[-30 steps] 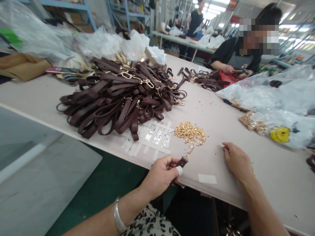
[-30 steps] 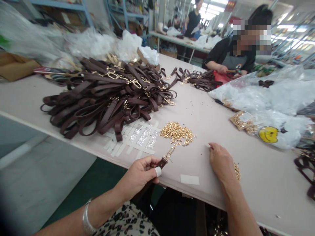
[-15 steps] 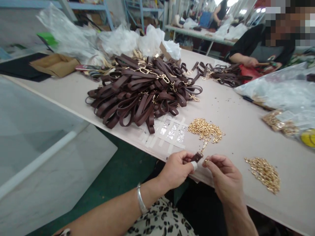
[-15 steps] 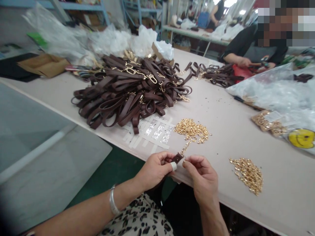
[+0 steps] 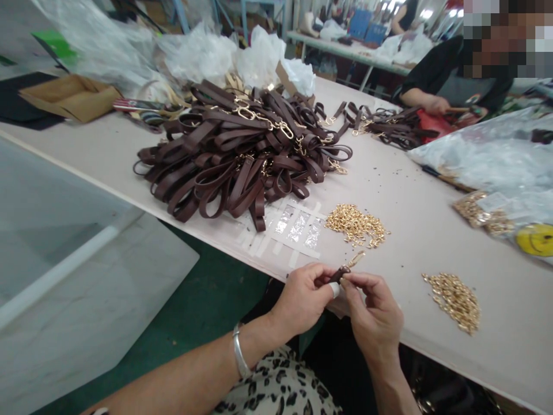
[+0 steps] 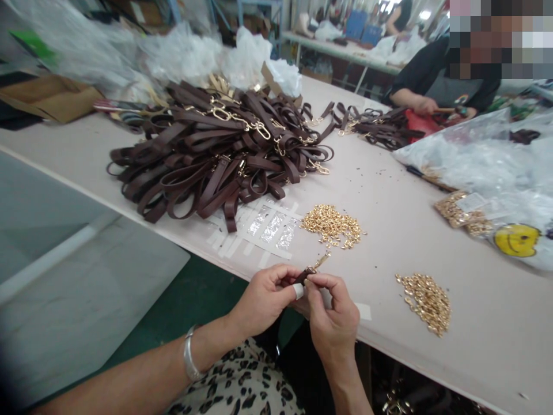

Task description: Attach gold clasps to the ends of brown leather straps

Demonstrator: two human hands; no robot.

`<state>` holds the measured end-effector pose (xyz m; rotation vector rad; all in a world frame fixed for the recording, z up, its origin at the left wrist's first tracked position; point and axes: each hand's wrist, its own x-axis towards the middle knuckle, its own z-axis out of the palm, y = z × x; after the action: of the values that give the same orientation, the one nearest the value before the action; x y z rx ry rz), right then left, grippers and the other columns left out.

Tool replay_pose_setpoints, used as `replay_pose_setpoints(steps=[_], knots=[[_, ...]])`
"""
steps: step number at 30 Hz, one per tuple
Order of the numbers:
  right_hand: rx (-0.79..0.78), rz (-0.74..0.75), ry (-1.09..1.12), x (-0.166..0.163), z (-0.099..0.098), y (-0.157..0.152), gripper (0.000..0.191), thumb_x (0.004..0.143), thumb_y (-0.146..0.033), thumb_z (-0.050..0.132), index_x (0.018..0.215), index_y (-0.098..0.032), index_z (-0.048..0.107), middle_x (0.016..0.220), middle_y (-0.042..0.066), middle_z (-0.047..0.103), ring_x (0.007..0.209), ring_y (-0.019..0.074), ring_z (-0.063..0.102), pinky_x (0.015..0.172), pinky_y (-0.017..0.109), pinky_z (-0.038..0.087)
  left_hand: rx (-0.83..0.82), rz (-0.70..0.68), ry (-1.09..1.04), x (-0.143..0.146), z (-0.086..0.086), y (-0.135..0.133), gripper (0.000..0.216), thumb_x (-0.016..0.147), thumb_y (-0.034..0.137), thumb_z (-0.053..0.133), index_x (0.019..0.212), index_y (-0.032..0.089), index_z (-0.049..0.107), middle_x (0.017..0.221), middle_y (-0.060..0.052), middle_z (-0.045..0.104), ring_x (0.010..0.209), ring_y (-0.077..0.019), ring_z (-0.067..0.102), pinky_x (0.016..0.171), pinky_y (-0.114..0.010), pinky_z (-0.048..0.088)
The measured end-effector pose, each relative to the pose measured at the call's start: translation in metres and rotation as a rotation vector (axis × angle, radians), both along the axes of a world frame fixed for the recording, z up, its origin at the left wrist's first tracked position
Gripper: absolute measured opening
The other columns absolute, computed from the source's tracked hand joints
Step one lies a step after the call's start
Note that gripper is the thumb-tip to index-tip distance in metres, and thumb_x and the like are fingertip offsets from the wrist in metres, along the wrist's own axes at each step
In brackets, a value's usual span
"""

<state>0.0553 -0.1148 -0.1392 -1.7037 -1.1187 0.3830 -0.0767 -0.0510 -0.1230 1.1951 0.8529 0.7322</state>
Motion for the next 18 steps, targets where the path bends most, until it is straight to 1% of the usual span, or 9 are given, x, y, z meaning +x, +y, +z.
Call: replay_pose_setpoints(steps=[2,5,7,9,11,13,15,16,18], knots=[[0.033,-0.022,0.063,-0.003,0.002,0.0,0.014,0.082,-0.031,0.07,0.092,-0.022,0.066,0.088,0.002,0.07,0.082,0.0169,0.066,0.076,0.03,0.051,0.103,-0.002,0.047,-0.001,0.001,-0.001,0.026,0.078,0.009,0.058,0.097,0.018,0.073,0.087,-0.001,0.068,0.081,-0.0143,0.06,0.076,-0.025,0.047],[0.072,-0.046,0.283,-0.007,0.001,0.002,0.024,0.078,-0.031,0.074,0.096,-0.021,0.062,0.086,0.001,0.068,0.076,0.0155,0.065,0.071,0.029,0.053,0.187,-0.011,0.083,-0.003,-0.001,-0.003,0.027,0.078,0.007,0.058,0.096,0.02,0.073,0.089,-0.001,0.067,0.084,-0.015,0.061,0.079,-0.025,0.047],[0.07,-0.033,0.459,-0.006,-0.001,0.004,0.034,0.075,-0.03,0.077,0.103,-0.022,0.058,0.089,0.001,0.068,0.078,0.0154,0.066,0.072,0.029,0.054,0.16,-0.024,0.065,-0.002,-0.002,-0.003,0.027,0.079,0.008,0.058,0.098,0.02,0.073,0.093,-0.002,0.069,0.087,-0.016,0.062,0.081,-0.026,0.048],[0.055,-0.006,0.626,-0.002,-0.004,0.004,0.043,0.074,-0.029,0.079,0.109,-0.023,0.055,0.092,0.001,0.068,0.082,0.0156,0.067,0.075,0.03,0.055,0.067,-0.049,0.009,0.0,-0.004,-0.002,0.023,0.082,0.014,0.059,0.1,0.019,0.073,0.096,-0.003,0.07,0.089,-0.0176,0.063,0.083,-0.027,0.05],[0.036,0.007,0.748,0.002,-0.006,0.004,0.048,0.072,-0.028,0.081,0.112,-0.024,0.054,0.091,0.001,0.068,0.083,0.0156,0.067,0.075,0.028,0.055,-0.049,-0.089,-0.049,0.002,-0.002,0.0,0.021,0.083,0.024,0.063,0.1,0.018,0.073,0.095,-0.005,0.072,0.085,-0.0183,0.065,0.078,-0.027,0.053],[0.028,0.008,0.821,0.004,-0.003,0.001,0.051,0.072,-0.027,0.081,0.115,-0.024,0.053,0.09,0.001,0.068,0.082,0.0153,0.067,0.073,0.027,0.055,-0.118,-0.128,-0.054,0.002,0.002,0.0,0.024,0.081,0.031,0.066,0.098,0.016,0.074,0.09,-0.005,0.073,0.077,-0.0178,0.066,0.069,-0.026,0.054],[0.036,0.021,0.868,0.0,0.0,-0.003,0.05,0.071,-0.026,0.08,0.114,-0.023,0.054,0.089,0.001,0.07,0.079,0.0153,0.067,0.069,0.026,0.055,-0.098,-0.151,0.007,0.0,0.004,-0.001,0.024,0.08,0.032,0.067,0.097,0.017,0.075,0.085,-0.004,0.074,0.074,-0.0179,0.066,0.066,-0.025,0.054],[0.048,0.025,0.885,-0.003,0.001,-0.004,0.049,0.07,-0.024,0.08,0.112,-0.022,0.055,0.087,0.001,0.07,0.076,0.0153,0.067,0.067,0.026,0.055,-0.059,-0.158,0.051,-0.002,0.002,-0.001,0.023,0.08,0.032,0.066,0.096,0.019,0.076,0.084,-0.003,0.075,0.076,-0.0188,0.067,0.068,-0.025,0.055],[0.092,0.013,0.908,-0.01,-0.003,0.0,0.046,0.064,-0.02,0.079,0.105,-0.02,0.057,0.079,0.001,0.071,0.07,0.0159,0.067,0.063,0.025,0.054,0.0,-0.14,0.109,-0.001,-0.008,0.0,0.019,0.074,0.034,0.068,0.087,0.024,0.077,0.079,0.0,0.076,0.073,-0.0215,0.069,0.064,-0.028,0.057]])
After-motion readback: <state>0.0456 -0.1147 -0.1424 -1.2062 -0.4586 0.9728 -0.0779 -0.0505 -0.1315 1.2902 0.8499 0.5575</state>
